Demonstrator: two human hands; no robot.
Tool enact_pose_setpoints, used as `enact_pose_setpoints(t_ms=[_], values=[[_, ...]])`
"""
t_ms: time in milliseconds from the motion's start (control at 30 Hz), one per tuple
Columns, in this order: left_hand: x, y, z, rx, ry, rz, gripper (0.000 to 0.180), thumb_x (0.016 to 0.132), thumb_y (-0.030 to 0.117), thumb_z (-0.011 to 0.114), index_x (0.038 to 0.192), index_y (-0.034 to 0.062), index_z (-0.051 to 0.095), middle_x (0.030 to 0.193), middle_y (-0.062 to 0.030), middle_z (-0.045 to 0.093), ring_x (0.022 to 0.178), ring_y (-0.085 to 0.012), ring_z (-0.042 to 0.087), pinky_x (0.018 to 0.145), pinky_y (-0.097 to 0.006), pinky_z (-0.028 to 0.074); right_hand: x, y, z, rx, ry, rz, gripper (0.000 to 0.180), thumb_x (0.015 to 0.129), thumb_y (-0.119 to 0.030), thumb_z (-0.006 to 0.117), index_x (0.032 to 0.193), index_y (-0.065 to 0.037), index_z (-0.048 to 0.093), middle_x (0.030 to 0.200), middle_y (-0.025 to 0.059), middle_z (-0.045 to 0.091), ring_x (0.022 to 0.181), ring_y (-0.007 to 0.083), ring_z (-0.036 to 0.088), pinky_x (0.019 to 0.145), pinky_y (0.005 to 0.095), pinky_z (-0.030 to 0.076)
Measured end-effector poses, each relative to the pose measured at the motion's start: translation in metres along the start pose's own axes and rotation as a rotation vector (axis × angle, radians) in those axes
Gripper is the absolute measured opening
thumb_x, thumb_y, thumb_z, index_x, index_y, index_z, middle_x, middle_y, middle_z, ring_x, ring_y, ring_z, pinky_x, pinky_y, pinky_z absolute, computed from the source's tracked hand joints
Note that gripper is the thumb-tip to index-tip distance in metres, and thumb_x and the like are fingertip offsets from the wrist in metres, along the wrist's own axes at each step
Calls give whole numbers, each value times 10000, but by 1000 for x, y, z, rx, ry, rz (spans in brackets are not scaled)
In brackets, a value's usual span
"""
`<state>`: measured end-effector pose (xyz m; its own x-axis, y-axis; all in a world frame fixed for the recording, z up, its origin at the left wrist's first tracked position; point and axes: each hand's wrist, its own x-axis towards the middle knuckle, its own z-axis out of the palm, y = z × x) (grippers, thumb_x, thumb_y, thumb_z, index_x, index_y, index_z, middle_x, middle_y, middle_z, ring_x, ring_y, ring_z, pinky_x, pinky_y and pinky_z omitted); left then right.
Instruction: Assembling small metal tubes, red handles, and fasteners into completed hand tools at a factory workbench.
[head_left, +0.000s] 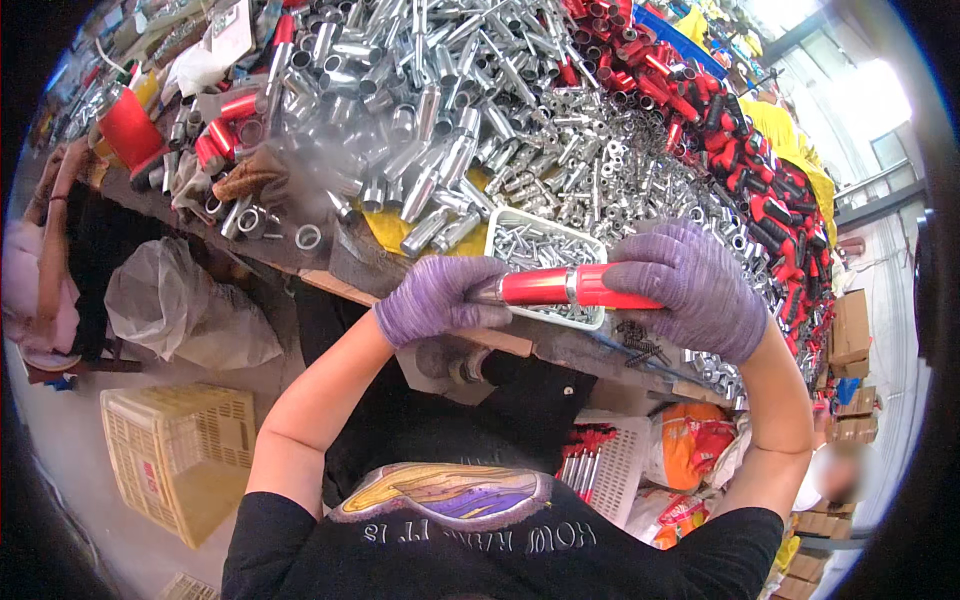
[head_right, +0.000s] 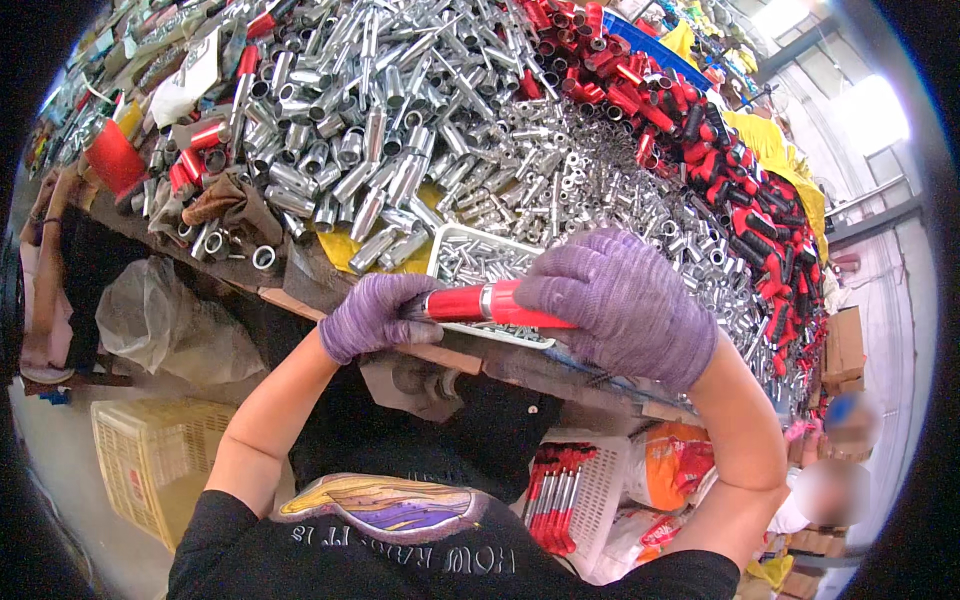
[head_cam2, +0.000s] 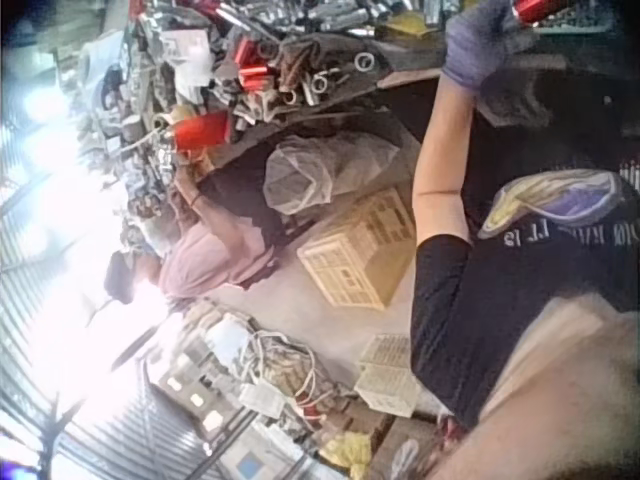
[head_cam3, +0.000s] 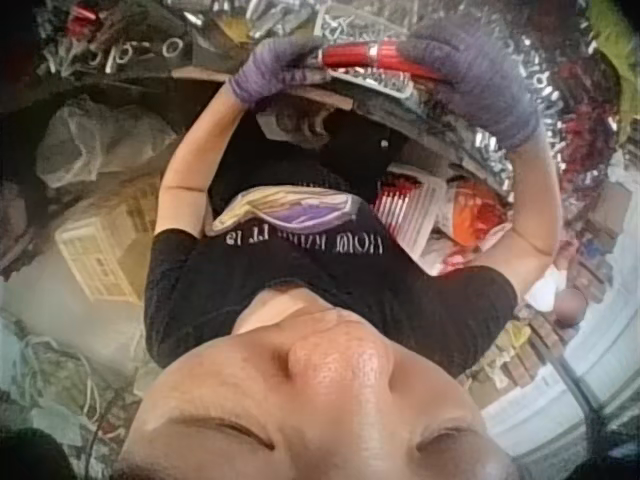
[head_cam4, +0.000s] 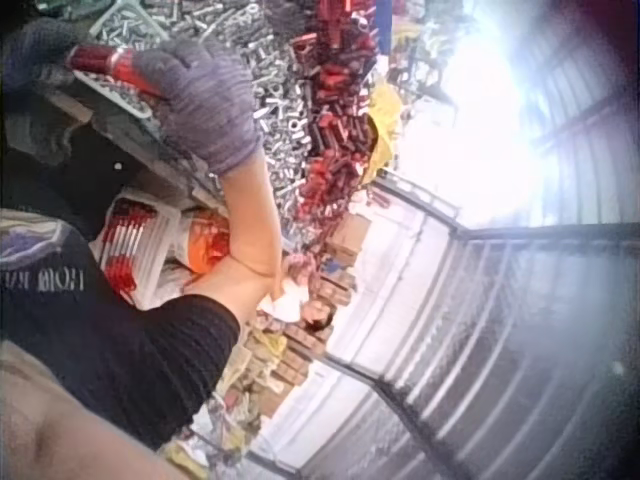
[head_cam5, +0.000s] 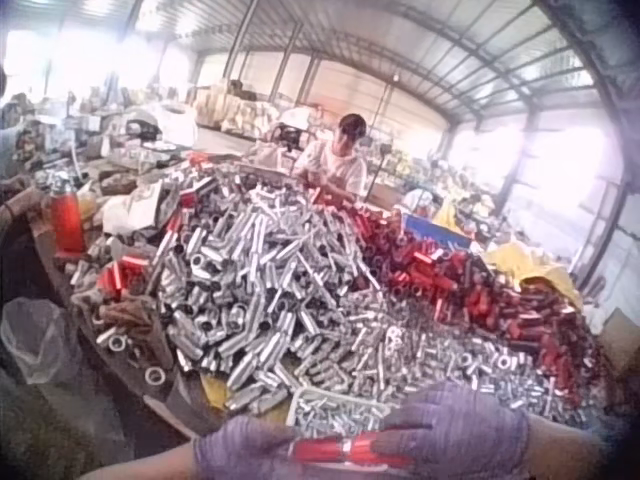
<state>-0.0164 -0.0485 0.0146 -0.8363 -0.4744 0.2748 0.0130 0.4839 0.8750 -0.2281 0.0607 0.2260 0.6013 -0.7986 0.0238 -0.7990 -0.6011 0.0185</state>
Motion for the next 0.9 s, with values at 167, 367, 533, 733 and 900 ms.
enact_pose_setpoints(t_ms=[167, 367, 533, 733, 900], values=[[-2, 13, 2, 89, 56, 41, 461, 711, 290, 776, 1089, 76, 620, 810, -125, 635, 732, -269, 636, 682, -334, 495, 0, -10, 0, 447, -159, 501, 380, 740, -265, 741, 1027, -69, 587, 845, 80, 646, 768, 279, 638, 726, 363, 501], [-12, 8, 15, 199, 255, 218, 527, 699, 272, 771, 1140, 66, 570, 824, -140, 618, 728, -305, 620, 642, -354, 486, 8, -15, -1, 773, -254, 980, 421, 754, -355, 716, 1027, -59, 594, 829, 121, 639, 790, 246, 653, 724, 353, 497], [-15, 7, 13, 32, 211, 297, 417, 748, 211, 732, 1099, 64, 560, 937, -141, 609, 823, -345, 612, 703, -392, 495, 0, -16, 4, 590, -148, 718, 408, 761, -362, 706, 1024, -72, 594, 804, 117, 638, 765, 244, 652, 703, 354, 500], [-17, 26, 10, -16, 156, 116, 574, 678, 189, 811, 1135, 88, 479, 873, -109, 615, 756, -197, 635, 633, -315, 503, 2, -34, -4, 447, -222, 558, 411, 785, -376, 686, 1043, -76, 578, 814, 151, 635, 748, 324, 650, 660, 388, 507], [-9, 24, -10, 281, -163, 6, 326, 683, 242, 775, 956, 121, 643, 760, -96, 632, 743, -249, 649, 657, -338, 513, -24, -41, 45, 498, -15, 472, 424, 804, -384, 673, 1054, -55, 576, 755, 128, 627, 647, 310, 637, 627, 379, 522]])
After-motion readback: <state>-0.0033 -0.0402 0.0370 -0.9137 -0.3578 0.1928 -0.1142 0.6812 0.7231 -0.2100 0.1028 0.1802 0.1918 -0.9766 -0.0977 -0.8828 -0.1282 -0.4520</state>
